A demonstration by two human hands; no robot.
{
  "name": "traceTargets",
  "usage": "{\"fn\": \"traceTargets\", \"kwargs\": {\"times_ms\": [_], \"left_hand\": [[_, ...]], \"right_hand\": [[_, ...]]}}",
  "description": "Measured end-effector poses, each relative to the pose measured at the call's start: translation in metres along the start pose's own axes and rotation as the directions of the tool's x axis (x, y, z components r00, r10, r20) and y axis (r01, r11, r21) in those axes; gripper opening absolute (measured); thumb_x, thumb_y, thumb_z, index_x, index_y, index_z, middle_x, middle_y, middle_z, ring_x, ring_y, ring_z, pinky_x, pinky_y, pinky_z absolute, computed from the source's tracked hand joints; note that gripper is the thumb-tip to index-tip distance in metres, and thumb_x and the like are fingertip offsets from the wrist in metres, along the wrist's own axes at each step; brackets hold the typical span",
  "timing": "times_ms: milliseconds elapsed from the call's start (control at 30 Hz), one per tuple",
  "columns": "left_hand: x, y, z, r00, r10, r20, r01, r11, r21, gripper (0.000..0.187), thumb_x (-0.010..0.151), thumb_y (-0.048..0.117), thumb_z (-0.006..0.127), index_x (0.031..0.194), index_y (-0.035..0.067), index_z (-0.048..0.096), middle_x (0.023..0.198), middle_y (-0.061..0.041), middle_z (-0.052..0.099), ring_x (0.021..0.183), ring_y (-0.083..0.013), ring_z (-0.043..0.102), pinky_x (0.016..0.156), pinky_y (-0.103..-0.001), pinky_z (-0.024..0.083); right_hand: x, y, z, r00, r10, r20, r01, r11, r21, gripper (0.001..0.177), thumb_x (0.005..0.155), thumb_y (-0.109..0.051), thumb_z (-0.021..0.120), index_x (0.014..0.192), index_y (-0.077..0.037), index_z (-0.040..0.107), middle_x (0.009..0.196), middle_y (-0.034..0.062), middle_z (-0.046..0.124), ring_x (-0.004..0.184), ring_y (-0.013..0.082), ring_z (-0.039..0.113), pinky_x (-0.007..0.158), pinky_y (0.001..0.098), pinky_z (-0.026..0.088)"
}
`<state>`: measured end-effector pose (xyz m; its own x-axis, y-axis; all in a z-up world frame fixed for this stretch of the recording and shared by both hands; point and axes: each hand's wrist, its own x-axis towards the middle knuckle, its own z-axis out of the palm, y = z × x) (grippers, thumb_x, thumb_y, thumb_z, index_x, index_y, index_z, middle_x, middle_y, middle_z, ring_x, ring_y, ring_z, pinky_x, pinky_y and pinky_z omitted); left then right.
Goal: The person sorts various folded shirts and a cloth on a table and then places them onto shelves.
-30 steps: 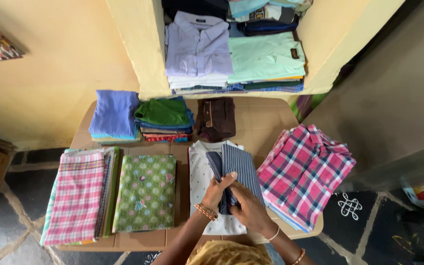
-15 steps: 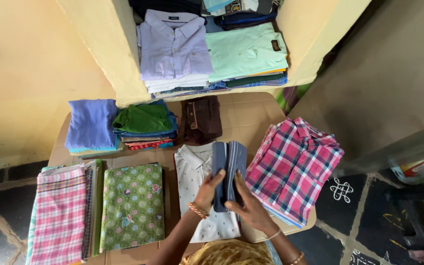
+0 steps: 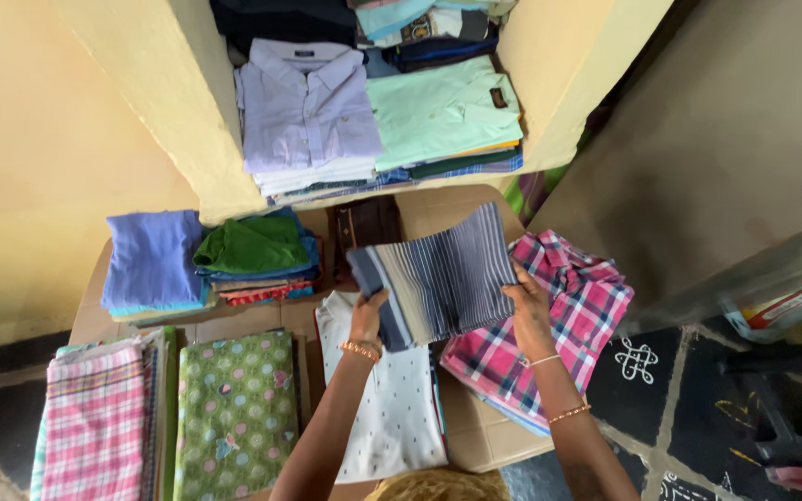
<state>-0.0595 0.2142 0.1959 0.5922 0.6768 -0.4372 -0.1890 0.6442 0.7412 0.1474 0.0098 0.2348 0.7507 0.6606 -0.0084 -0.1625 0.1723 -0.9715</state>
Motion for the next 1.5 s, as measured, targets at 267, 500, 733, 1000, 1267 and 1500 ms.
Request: {"fn": "traceTargets", "kwargs": {"times_ms": [267, 500, 733, 1000, 1267, 1500], "left_hand": [[0.032, -0.074, 0.04, 0.986, 0.074, 0.147, -0.068, 0.997, -0.047, 0.052, 0.097, 0.027, 0.072, 0.138, -0.001, 0.057, 0.116, -0.009, 0.067, 0.099, -0.0189, 0.065, 0.086, -0.035, 0.056], [0.071, -0.048, 0.075, 0.999, 0.045, 0.02, -0.045, 0.999, -0.02, 0.06, 0.084, 0.03, 0.072, 0.136, 0.0, 0.059, 0.121, -0.013, 0.07, 0.105, -0.0261, 0.067, 0.082, -0.04, 0.059], [0.119, -0.125, 0.08, 0.991, 0.071, -0.112, -0.054, 0.987, 0.152, 0.086, 0.082, 0.031, 0.08, 0.149, 0.001, 0.033, 0.141, -0.019, 0.047, 0.129, -0.0295, 0.049, 0.101, -0.043, 0.049], [-0.069, -0.284, -0.002, 0.977, 0.113, 0.182, -0.2, 0.787, 0.584, 0.097, 0.08, 0.029, 0.086, 0.15, 0.003, 0.025, 0.145, -0.017, 0.04, 0.133, -0.0255, 0.041, 0.108, -0.041, 0.04], [-0.081, -0.281, 0.039, 0.823, -0.568, 0.02, 0.568, 0.823, -0.014, 0.087, 0.078, 0.035, 0.082, 0.145, 0.014, 0.032, 0.128, 0.0, 0.055, 0.114, -0.0127, 0.051, 0.094, -0.033, 0.042], [-0.088, -0.299, 0.065, 0.906, -0.423, 0.013, 0.416, 0.886, -0.205, 0.091, 0.08, 0.041, 0.085, 0.148, 0.015, 0.03, 0.124, 0.002, 0.056, 0.104, -0.0107, 0.05, 0.085, -0.031, 0.042]], "right_hand": [[-0.056, 0.039, 0.075, 0.877, -0.05, 0.478, 0.362, 0.722, -0.59, 0.066, 0.095, -0.009, 0.056, 0.157, 0.0, 0.036, 0.162, 0.019, 0.037, 0.151, 0.0289, 0.032, 0.119, 0.0368, 0.031], [-0.065, -0.017, 0.037, 0.913, 0.072, 0.402, 0.109, 0.905, -0.411, 0.053, 0.1, -0.017, 0.062, 0.149, -0.001, 0.05, 0.157, 0.0155, 0.049, 0.147, 0.0267, 0.043, 0.118, 0.036, 0.035], [-0.084, -0.032, -0.08, 0.985, 0.16, -0.067, -0.167, 0.979, -0.115, 0.046, 0.099, -0.022, 0.06, 0.14, -0.001, 0.058, 0.134, 0.0161, 0.069, 0.125, 0.0274, 0.065, 0.109, 0.0385, 0.049], [-0.118, 0.005, -0.221, 0.805, 0.238, -0.544, -0.353, 0.928, -0.118, 0.045, 0.099, -0.029, 0.061, 0.139, -0.008, 0.06, 0.126, 0.0072, 0.07, 0.114, 0.019, 0.066, 0.093, 0.035, 0.051], [-0.101, 0.079, -0.195, 0.784, 0.424, -0.454, -0.474, 0.88, 0.003, 0.068, 0.091, -0.046, 0.068, 0.146, -0.009, 0.054, 0.133, 0.003, 0.065, 0.116, 0.0162, 0.062, 0.087, 0.0348, 0.052], [-0.095, 0.057, -0.172, 0.797, 0.415, -0.438, -0.415, 0.904, 0.103, 0.07, 0.086, -0.039, 0.075, 0.143, -0.006, 0.051, 0.13, 0.0095, 0.065, 0.114, 0.022, 0.066, 0.09, 0.0379, 0.058]]}}
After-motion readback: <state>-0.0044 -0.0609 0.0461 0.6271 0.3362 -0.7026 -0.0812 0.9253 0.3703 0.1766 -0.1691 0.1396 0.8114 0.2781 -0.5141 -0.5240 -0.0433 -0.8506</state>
